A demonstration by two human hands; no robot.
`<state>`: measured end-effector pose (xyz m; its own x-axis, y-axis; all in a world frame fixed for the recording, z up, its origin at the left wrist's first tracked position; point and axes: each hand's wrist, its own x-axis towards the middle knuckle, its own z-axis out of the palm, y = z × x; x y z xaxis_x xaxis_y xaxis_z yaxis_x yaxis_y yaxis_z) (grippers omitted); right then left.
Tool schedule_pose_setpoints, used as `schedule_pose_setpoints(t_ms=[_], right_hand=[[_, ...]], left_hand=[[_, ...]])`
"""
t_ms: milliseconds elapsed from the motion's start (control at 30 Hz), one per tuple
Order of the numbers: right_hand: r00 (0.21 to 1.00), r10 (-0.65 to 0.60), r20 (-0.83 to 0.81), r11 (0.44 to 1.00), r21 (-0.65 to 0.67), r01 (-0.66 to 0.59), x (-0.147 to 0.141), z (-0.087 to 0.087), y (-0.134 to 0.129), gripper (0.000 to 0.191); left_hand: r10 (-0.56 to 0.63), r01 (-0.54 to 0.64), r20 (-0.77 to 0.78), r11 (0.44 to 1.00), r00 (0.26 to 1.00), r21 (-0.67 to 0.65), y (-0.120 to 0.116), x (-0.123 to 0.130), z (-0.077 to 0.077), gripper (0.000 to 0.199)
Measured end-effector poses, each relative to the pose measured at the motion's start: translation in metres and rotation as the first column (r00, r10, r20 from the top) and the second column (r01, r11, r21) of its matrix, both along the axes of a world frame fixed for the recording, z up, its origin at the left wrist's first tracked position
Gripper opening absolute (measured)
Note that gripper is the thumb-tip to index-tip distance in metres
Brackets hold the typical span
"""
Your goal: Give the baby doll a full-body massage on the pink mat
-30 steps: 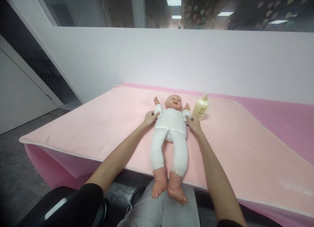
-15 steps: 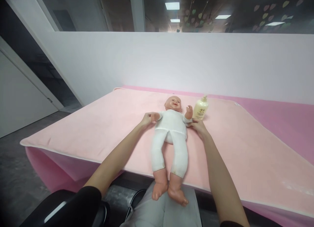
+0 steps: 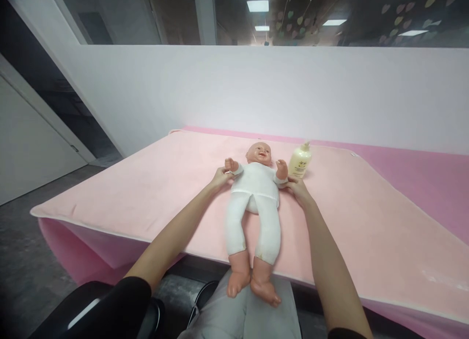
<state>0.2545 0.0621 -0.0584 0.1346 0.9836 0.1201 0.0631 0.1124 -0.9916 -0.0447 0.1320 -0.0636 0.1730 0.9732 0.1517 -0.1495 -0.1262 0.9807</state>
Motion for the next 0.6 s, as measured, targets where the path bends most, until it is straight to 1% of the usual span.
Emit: schedule_pose_setpoints(t_ms=[67, 100, 200, 300, 367, 400, 467, 533, 600], right_hand=[[1.0, 0.001, -0.011, 1.0, -0.029, -0.001, -0.001, -0.001, 0.002, 0.035], [1.0, -0.017, -0.007, 0.999, -0.045, 0.017, -0.002, -0.002, 0.004, 0.035], [0.992, -0.106, 0.073, 0.993, -0.05, 0.11, -0.006, -0.007, 0.011, 0.036], [0.966, -0.201, 0.162, 0.978, -0.029, 0.209, -0.012, -0.011, 0.017, 0.036], [0.957, -0.227, 0.181, 0.972, -0.014, 0.234, -0.013, -0.012, 0.017, 0.038], [0.962, -0.219, 0.164, 0.974, -0.014, 0.224, -0.013, -0.012, 0.016, 0.039], [0.982, -0.162, 0.092, 0.986, -0.026, 0.165, -0.012, -0.01, 0.012, 0.041], [0.996, -0.089, 0.001, 0.995, -0.041, 0.089, -0.009, -0.006, 0.006, 0.041], [0.998, -0.033, -0.054, 0.998, -0.046, 0.031, -0.007, -0.001, 0.001, 0.039]], left_hand=[[0.001, 0.0, -0.032, 1.0, 1.0, 0.027, 0.003, 0.001, -0.003, 0.039], [0.007, -0.005, -0.051, 0.999, 0.999, 0.043, 0.005, 0.002, -0.004, 0.04], [0.028, -0.023, -0.087, 0.998, 0.996, 0.061, 0.011, 0.001, -0.01, 0.04], [0.0, 0.001, -0.055, 1.0, 0.998, 0.012, 0.017, -0.001, -0.016, 0.044], [-0.022, 0.021, -0.021, 0.999, 1.0, -0.026, 0.018, -0.002, -0.017, 0.048], [-0.026, 0.025, -0.006, 0.999, 1.0, -0.038, 0.018, -0.003, -0.015, 0.049], [-0.04, 0.041, 0.015, 0.998, 0.999, -0.053, 0.014, -0.004, -0.011, 0.048], [-0.068, 0.069, 0.026, 0.996, 0.997, -0.056, 0.009, -0.004, -0.005, 0.043], [-0.075, 0.077, 0.032, 0.995, 0.997, -0.057, 0.003, -0.004, 0.002, 0.038]])
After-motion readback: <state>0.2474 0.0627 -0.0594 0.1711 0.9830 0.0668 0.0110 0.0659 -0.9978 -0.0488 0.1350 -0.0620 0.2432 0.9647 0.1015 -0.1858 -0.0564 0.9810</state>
